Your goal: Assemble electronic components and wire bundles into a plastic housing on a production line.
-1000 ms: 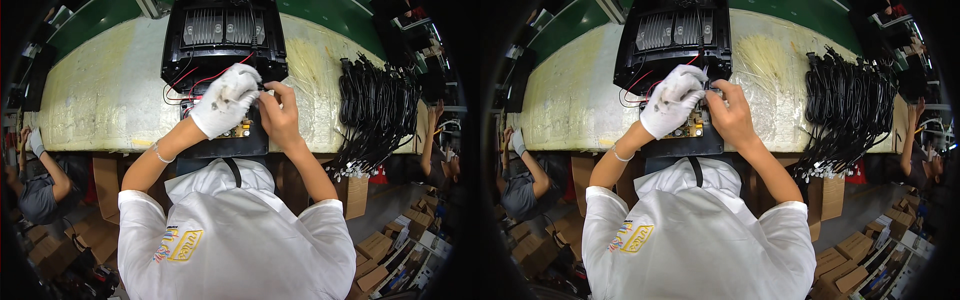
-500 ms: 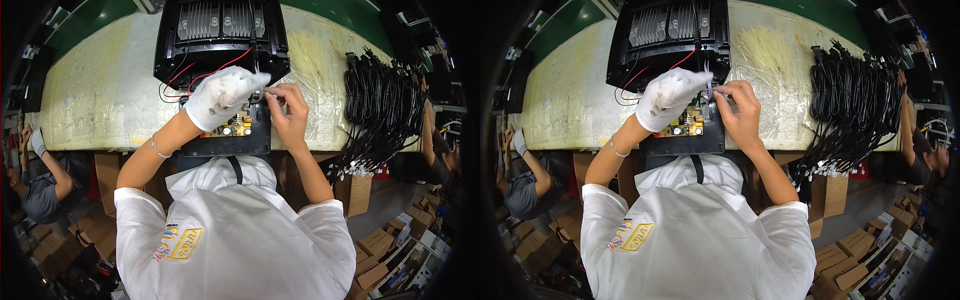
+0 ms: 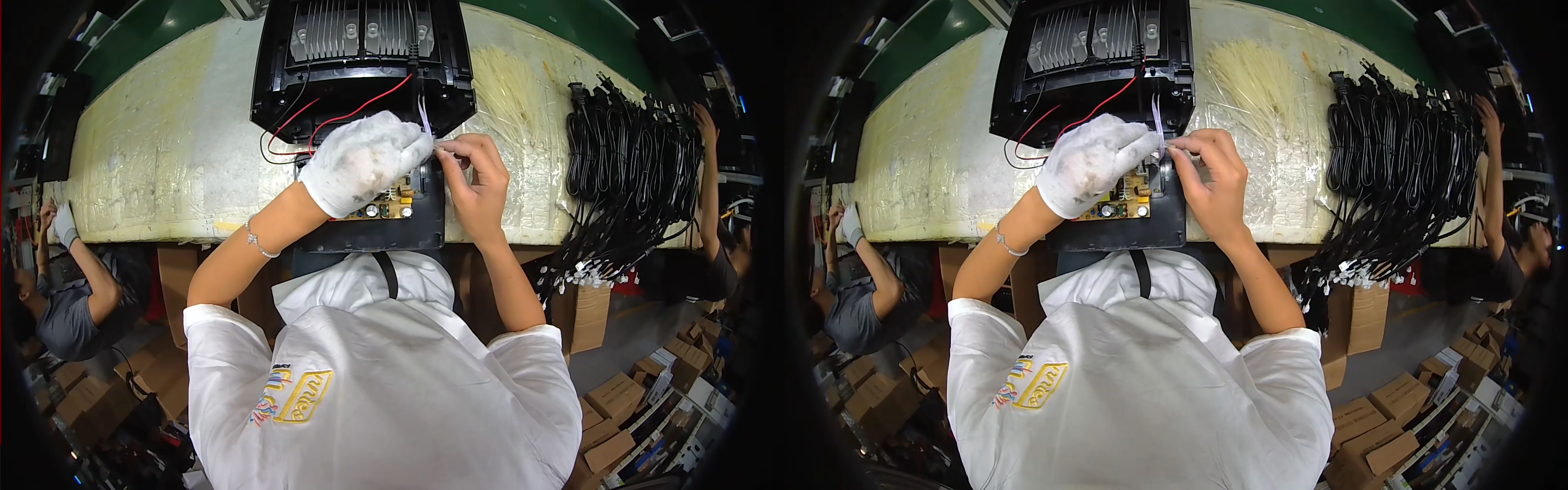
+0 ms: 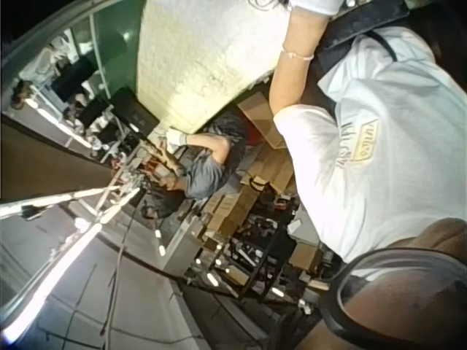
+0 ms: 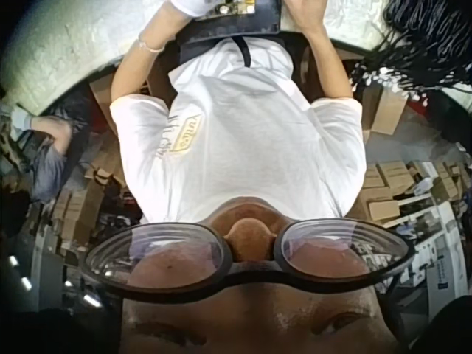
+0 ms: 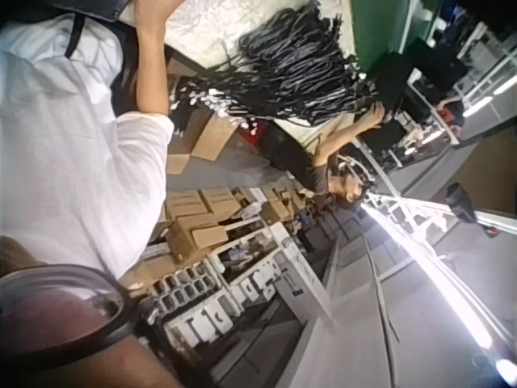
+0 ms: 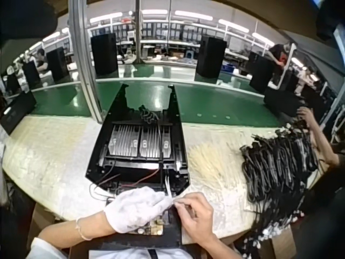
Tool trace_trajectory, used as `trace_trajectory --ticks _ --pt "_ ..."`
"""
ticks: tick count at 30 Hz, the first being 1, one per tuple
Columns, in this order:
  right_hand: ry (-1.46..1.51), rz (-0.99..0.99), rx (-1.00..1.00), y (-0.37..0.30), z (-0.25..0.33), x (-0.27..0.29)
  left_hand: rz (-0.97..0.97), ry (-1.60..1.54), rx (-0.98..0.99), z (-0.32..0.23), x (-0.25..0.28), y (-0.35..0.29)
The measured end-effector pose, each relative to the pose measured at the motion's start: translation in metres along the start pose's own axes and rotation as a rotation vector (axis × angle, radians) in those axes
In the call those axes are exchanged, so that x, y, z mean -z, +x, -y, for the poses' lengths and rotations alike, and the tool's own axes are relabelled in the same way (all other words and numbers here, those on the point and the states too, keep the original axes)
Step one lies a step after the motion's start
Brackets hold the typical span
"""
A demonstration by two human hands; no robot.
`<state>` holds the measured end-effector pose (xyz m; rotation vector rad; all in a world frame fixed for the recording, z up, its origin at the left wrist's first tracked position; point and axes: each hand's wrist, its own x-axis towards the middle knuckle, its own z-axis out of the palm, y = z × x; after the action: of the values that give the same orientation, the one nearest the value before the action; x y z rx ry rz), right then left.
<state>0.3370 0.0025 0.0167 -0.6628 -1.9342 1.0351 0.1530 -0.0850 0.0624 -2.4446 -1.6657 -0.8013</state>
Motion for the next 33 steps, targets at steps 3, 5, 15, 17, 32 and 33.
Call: trace_trajectory --ticks 3,5,15,17,32,33 --pt "0.007 -0.007 0.006 0.000 0.000 0.000 0.000 0.041 -0.032 -0.001 0.001 0.001" --pt "0.022 0.003 -0.009 0.002 0.001 -0.001 0.020 0.046 -0.028 0.000 0.000 0.001" --pt "0.013 0.007 -0.012 -0.006 0.001 0.004 -0.021 0.032 -0.012 -0.007 -0.007 -0.002" --pt "0.017 0.015 0.004 -0.005 -0.001 0.002 -0.022 0.057 -0.026 -0.007 -0.006 -0.003" --pt "-0.161 0.056 0.195 0.002 0.000 0.005 -0.191 -0.212 -0.136 0.011 -0.031 -0.004" --pt "-0.223 0.062 0.207 0.001 0.003 0.008 -0.176 -0.192 -0.189 0.015 -0.041 -0.004"
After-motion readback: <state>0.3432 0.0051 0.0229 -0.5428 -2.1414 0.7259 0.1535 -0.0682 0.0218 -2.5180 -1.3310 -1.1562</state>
